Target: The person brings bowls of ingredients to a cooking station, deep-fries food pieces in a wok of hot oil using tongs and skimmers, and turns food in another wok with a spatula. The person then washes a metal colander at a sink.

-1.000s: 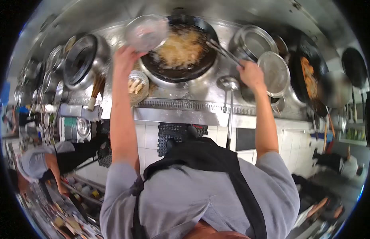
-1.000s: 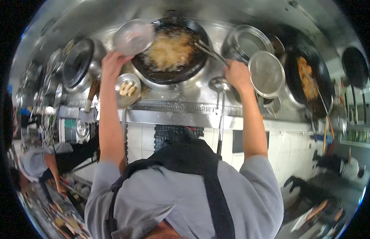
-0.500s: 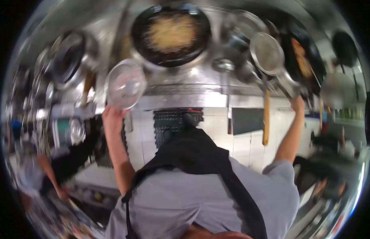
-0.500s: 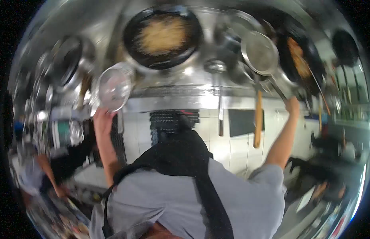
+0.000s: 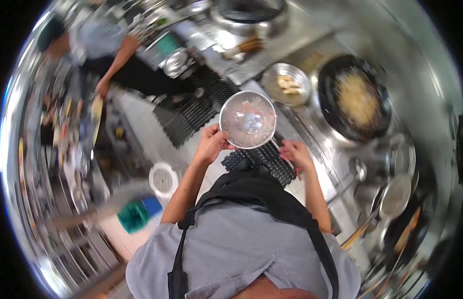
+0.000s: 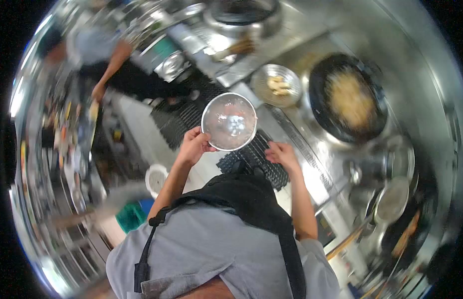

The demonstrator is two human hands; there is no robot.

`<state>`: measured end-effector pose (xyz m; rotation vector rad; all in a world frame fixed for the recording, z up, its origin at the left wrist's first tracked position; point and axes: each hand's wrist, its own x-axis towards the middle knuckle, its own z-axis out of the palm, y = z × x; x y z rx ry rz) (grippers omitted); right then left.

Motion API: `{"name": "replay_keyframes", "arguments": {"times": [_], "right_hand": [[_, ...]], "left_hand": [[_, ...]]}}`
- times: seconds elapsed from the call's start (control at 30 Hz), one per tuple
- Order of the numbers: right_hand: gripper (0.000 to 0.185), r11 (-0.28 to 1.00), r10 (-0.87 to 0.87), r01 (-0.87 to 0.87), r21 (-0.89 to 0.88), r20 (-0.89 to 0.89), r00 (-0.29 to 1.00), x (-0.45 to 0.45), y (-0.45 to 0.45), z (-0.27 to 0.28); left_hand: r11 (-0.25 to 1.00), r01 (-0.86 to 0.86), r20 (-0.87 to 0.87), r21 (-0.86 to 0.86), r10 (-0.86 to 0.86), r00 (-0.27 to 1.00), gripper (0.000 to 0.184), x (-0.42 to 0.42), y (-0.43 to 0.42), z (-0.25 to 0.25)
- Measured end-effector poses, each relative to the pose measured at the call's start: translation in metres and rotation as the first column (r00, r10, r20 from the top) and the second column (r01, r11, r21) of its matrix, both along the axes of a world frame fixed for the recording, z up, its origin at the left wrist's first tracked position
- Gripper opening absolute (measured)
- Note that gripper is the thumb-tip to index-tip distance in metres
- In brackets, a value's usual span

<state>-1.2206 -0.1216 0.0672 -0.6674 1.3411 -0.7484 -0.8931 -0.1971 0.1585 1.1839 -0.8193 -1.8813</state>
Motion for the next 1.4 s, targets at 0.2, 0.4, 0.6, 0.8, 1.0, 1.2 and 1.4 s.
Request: {"name": "replay_keyframes", "arguments": {"times": [0.2, 0.4, 0.6, 0.8, 1.0, 1.2, 1.4], "right_hand": [[0.043, 0.964, -0.257, 0.135, 0.228, 0.672, 0.695, 0.106, -0.109, -0.054], [0.022, 0.985, -0.171, 0.136, 0.104, 0.574, 0.801, 0.052, -0.117, -0.098], [0.026, 0.976, 0.218, -0.219, 0.014, 0.083, 0.973, 0.1, 0.013, 0.052], [0.038, 0.634, 0.773, -0.773, 0.005, -0.05, 0.633, 0.228, 0.019, 0.045], [0.04, 0.232, 0.852, -0.972, 0.032, 0.475, 0.219, 0.517, 0.036, 0.057], [0.039, 0.184, 0.974, -0.912, -0.367, 0.195, 0.118, 0.822, 0.073, 0.111], [0.024, 0.155, 0.854, -0.848, -0.506, -0.364, 0.373, 1.033, 0.11, 0.086]], "left_hand": [[0.911, -0.412, 0.107, 0.008, 0.409, 0.906, 0.031, 0.085, 0.108, 0.001], [0.702, -0.71, 0.112, 0.056, 0.703, 0.703, 0.03, 0.151, 0.22, -0.042], [0.413, -0.893, 0.147, 0.18, 0.886, 0.44, 0.029, 0.226, 0.33, -0.109], [0.244, -0.944, 0.101, 0.22, 0.957, 0.271, 0.022, 0.309, 0.398, -0.155], [0.109, -0.969, 0.092, 0.22, 0.987, 0.132, 0.015, 0.398, 0.473, -0.167], [-0.057, -0.985, 0.162, 0.163, 0.986, -0.03, 0.005, 0.445, 0.549, -0.149], [-0.148, -0.975, 0.15, 0.164, 0.981, -0.123, 0.02, 0.478, 0.577, -0.158]]}}
